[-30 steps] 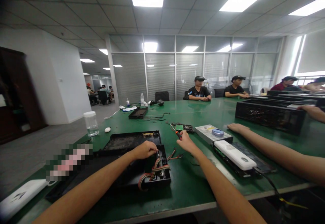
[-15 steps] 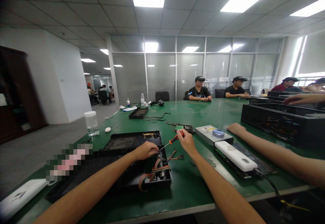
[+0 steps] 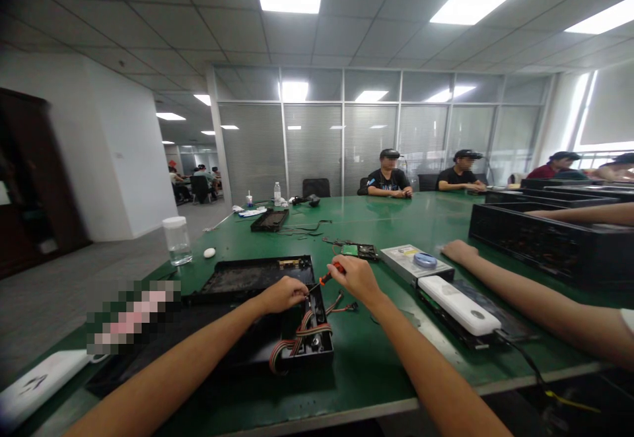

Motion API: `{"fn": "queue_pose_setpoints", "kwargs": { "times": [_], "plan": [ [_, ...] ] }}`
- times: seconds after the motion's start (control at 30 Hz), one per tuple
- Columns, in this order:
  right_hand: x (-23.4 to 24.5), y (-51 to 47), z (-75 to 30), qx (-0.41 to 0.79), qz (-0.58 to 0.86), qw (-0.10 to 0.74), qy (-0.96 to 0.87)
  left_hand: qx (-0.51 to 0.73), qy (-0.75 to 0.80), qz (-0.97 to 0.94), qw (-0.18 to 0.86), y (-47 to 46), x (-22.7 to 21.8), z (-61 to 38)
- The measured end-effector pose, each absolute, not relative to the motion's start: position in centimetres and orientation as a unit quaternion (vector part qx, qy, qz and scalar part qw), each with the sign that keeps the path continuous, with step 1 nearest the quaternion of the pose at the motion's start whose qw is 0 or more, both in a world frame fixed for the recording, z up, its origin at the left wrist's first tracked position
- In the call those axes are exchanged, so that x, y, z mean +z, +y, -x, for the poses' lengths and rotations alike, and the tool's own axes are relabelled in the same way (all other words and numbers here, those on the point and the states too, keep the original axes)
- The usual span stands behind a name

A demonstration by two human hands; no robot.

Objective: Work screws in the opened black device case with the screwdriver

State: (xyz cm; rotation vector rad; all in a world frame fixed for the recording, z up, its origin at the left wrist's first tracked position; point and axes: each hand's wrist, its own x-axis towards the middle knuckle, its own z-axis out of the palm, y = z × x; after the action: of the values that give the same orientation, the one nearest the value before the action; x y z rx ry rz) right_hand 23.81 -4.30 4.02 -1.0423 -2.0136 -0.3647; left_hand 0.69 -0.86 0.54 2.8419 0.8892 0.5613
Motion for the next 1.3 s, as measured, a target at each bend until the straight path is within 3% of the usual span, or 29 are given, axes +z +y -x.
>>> {"fn": "queue_pose_setpoints", "kwargs": {
  "times": [0.2, 0.4, 0.53, 0.77, 0.87, 1.0, 1.17, 1.3],
  "plan": [
    [7.0, -5.2, -21.8, -0.237, 0.359, 0.31, -0.848, 0.181, 0.291, -0.938, 0.06, -1.1, 0.9, -0.6],
    [9.5, -4.8, -19.5, -0.254, 0.403, 0.196, -0.857, 0.175, 0.273, -0.944, 0.056, -0.7, 0.6, -0.5],
    [12.0, -4.7, -18.1, -0.226, 0.469, 0.099, -0.848, 0.175, 0.275, -0.943, 0.061, -0.4, 0.6, -0.4],
    [14.2, -4.3, -18.0, -0.078, 0.525, 0.031, -0.847, 0.169, 0.291, -0.939, 0.069, 0.1, 0.9, -0.3],
    [14.5, -4.0, -17.8, -0.077, 0.574, 0.029, -0.815, 0.162, 0.291, -0.941, 0.065, 0.4, 1.0, -0.5],
    [14.9, -3.7, -17.3, -0.035, 0.536, 0.041, -0.843, 0.164, 0.296, -0.938, 0.072, 0.8, 1.4, -0.6],
    [15.1, -2.3, -16.9, -0.08, 0.582, 0.049, -0.807, 0.16, 0.295, -0.937, 0.093, 1.5, 2.1, -0.9],
    [15.3, -0.4, -17.1, -0.066, 0.533, 0.073, -0.84, 0.165, 0.316, -0.93, 0.094, 2.3, 2.4, -1.3]
  ]
}}
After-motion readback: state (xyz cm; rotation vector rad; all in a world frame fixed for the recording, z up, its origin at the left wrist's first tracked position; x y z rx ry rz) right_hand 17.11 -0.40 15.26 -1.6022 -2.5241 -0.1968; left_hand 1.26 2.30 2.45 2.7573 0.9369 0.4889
